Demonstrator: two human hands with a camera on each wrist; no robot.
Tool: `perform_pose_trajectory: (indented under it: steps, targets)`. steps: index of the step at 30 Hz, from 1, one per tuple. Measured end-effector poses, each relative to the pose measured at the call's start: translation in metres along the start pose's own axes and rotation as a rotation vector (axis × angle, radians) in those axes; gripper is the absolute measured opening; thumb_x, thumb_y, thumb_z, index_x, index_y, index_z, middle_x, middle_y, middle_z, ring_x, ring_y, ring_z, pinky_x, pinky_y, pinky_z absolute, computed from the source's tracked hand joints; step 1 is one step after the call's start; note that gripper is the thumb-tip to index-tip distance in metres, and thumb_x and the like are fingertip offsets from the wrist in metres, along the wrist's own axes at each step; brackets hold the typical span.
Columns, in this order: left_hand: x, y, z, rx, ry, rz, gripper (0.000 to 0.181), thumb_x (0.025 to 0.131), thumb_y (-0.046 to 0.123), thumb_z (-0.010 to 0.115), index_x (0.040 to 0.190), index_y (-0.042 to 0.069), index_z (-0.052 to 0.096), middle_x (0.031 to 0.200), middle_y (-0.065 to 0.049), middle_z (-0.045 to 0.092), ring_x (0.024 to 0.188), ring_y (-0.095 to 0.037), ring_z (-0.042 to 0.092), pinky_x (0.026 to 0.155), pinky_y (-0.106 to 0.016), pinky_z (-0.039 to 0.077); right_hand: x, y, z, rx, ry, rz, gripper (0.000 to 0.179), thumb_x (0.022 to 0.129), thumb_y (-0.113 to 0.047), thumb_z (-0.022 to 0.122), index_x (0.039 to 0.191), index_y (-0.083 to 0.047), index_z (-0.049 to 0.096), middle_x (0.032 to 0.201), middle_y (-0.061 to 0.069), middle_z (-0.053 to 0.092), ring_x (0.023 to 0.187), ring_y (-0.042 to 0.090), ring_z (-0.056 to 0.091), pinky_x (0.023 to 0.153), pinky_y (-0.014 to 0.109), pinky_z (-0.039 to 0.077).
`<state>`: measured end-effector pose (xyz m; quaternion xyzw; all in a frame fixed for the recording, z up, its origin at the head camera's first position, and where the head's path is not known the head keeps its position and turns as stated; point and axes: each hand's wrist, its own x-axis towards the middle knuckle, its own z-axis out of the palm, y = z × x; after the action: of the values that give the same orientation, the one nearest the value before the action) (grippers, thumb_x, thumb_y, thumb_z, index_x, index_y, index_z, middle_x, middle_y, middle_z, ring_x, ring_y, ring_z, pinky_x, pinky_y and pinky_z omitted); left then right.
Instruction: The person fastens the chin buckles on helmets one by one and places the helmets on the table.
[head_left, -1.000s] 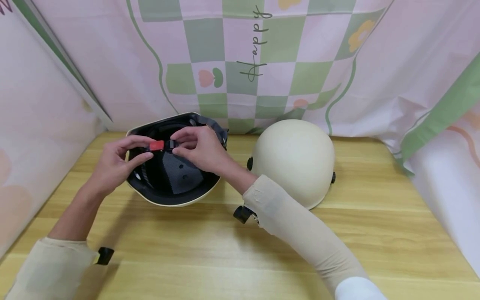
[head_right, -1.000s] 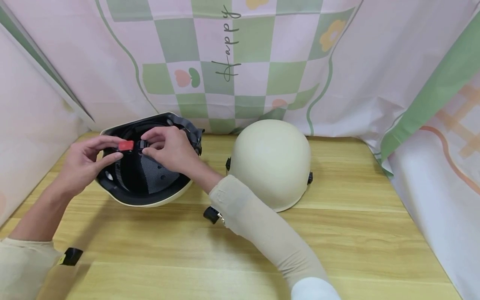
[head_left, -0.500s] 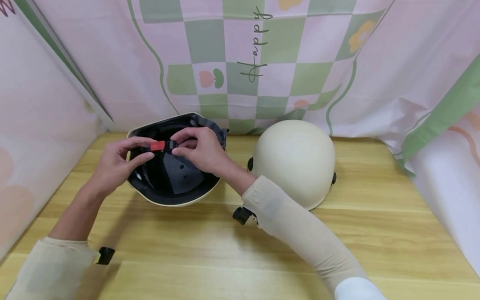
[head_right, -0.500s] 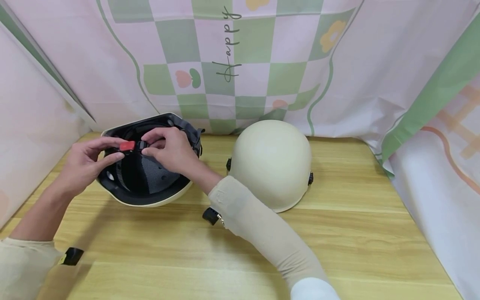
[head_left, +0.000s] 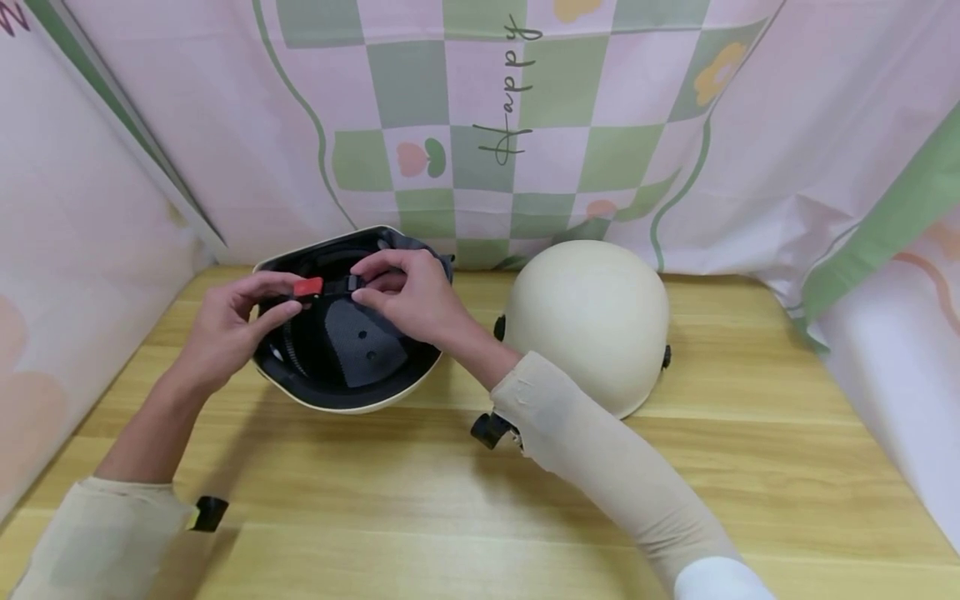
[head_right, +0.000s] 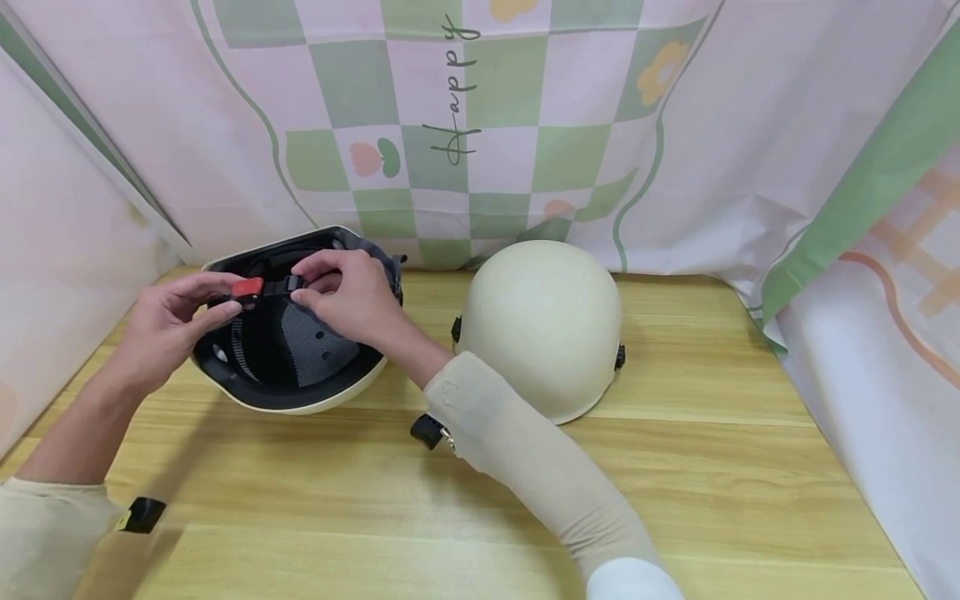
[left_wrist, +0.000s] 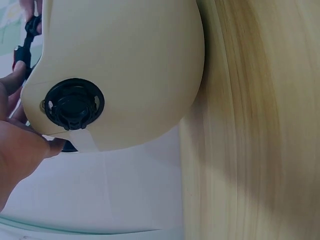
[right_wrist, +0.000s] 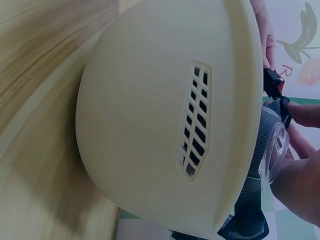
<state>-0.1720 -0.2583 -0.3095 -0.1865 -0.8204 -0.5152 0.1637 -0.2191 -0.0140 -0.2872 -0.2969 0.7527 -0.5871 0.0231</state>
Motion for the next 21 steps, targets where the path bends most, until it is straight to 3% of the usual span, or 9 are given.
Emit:
perform_pose_trajectory:
  steps: [8,21]
  targets:
    - [-0.0006,-0.0012,0.0012,0.017,-0.007,0.018,0.022,0.095,-0.008,0.068,0.117,-0.009,0.07,0.099,0.017,0.074,0.092,-0.008,0.06,0.081,-0.015,0.046,0.0014,0.0013,0.0048,-0.01,-0.018,0.015,0.021,0.092,0.001,0.076,0.113,0.006,0.073,0.112,0.017,0.073,0.091,0.021,0.073,0.08,0.023,0.059]
    - [-0.0002,0.0007,0.0001,0.022,0.008,-0.027,0.022,0.095,-0.006,0.071,0.116,-0.006,0.073,0.095,0.018,0.073,0.088,-0.011,0.055,0.076,-0.017,0.044,0.0014,0.0059,0.0067,-0.009,-0.01,0.056,0.023,0.091,0.0,0.078,0.113,0.004,0.074,0.108,0.016,0.075,0.093,0.02,0.074,0.082,0.023,0.059]
